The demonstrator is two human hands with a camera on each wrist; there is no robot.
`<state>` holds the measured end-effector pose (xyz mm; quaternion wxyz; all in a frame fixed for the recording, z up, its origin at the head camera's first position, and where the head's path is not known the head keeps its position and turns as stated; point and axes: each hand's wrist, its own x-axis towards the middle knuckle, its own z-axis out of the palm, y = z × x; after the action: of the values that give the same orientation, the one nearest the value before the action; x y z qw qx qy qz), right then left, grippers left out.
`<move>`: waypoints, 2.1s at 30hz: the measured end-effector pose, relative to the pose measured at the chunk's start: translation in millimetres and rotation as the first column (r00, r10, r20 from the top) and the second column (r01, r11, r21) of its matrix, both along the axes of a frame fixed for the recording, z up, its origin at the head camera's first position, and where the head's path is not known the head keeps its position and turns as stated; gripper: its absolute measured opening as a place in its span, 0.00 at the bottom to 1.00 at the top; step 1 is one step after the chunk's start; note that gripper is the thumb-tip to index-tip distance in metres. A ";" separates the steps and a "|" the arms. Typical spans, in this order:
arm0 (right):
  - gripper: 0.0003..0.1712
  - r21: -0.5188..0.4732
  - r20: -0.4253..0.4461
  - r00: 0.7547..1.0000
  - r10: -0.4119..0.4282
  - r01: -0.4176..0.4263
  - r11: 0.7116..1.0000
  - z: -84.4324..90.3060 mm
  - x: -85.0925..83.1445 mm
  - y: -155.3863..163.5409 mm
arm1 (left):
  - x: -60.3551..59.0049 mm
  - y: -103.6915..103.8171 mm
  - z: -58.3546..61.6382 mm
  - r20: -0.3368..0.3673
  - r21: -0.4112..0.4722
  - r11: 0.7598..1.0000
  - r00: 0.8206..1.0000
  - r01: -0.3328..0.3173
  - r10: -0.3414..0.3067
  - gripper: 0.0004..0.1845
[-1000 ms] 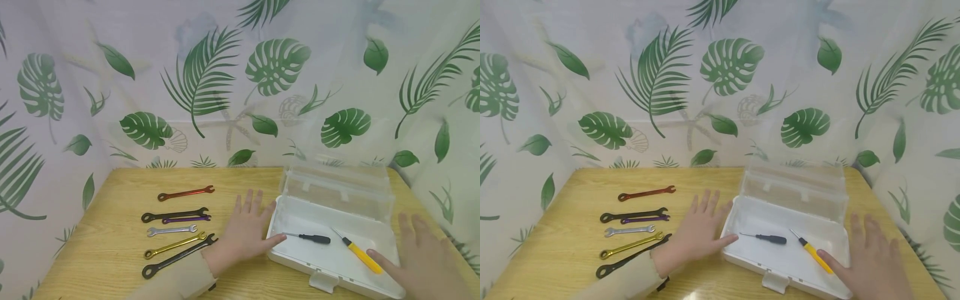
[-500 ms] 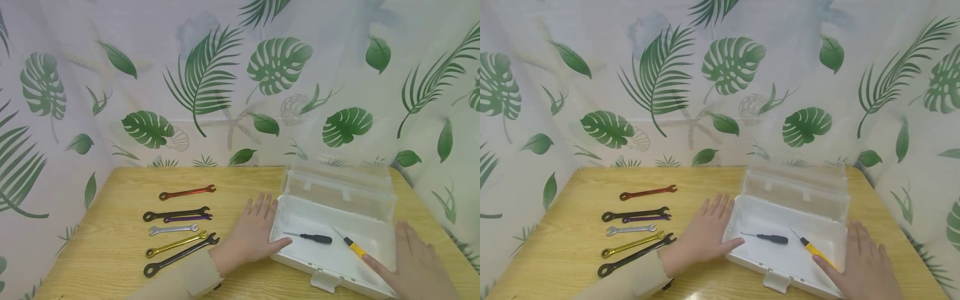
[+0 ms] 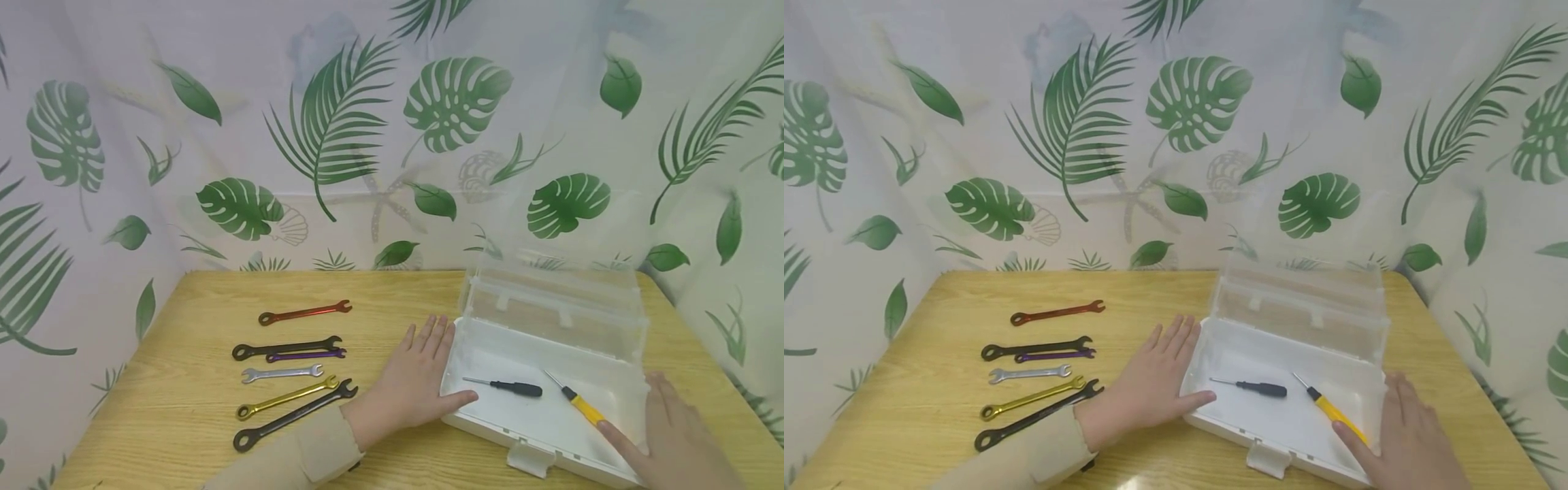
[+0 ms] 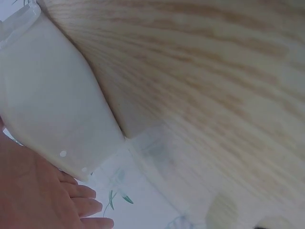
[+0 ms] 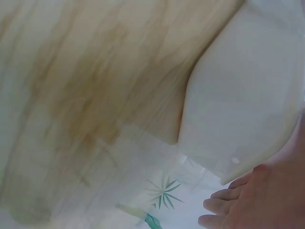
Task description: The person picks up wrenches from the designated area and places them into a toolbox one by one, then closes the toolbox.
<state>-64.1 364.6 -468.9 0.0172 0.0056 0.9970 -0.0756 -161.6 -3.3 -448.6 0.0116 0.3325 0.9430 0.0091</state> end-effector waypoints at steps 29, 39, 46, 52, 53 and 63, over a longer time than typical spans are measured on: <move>0.53 -0.078 -0.207 0.960 0.189 -0.209 0.975 -16.3 -6.8 -5.1 | 11.7 -20.5 2.4 0.031 0.004 1.000 1.000 0.008 -0.008 0.56; 0.63 -0.091 -0.070 0.972 0.224 -0.230 0.969 -5.7 -14.0 -17.2 | 15.6 -36.9 5.9 0.026 -0.002 1.000 1.000 0.000 0.000 0.57; 0.65 -0.058 -0.074 0.961 0.267 -0.272 0.961 2.1 -19.2 -27.6 | 19.0 -52.0 4.6 0.005 -0.032 0.999 1.000 0.011 -0.011 0.59; 0.67 -0.073 -0.023 0.961 0.274 -0.275 0.959 8.8 -26.2 -35.8 | 23.1 -63.1 1.4 -0.018 -0.036 0.999 1.000 0.013 -0.014 0.61; 0.67 -0.070 -0.022 0.960 0.279 -0.280 0.958 9.5 -27.6 -36.8 | 24.0 -64.7 1.4 -0.019 -0.035 0.999 1.000 0.013 -0.013 0.62; 0.66 0.049 -0.174 0.883 0.435 -0.434 0.900 11.0 -42.4 -39.0 | 30.5 -79.2 2.5 -0.044 -0.056 0.998 0.999 -0.010 0.008 0.64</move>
<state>-106.6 325.6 -458.0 -0.0567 -0.2246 0.9706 -0.0654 -131.1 -82.4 -446.0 0.0002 0.3278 0.9444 -0.0249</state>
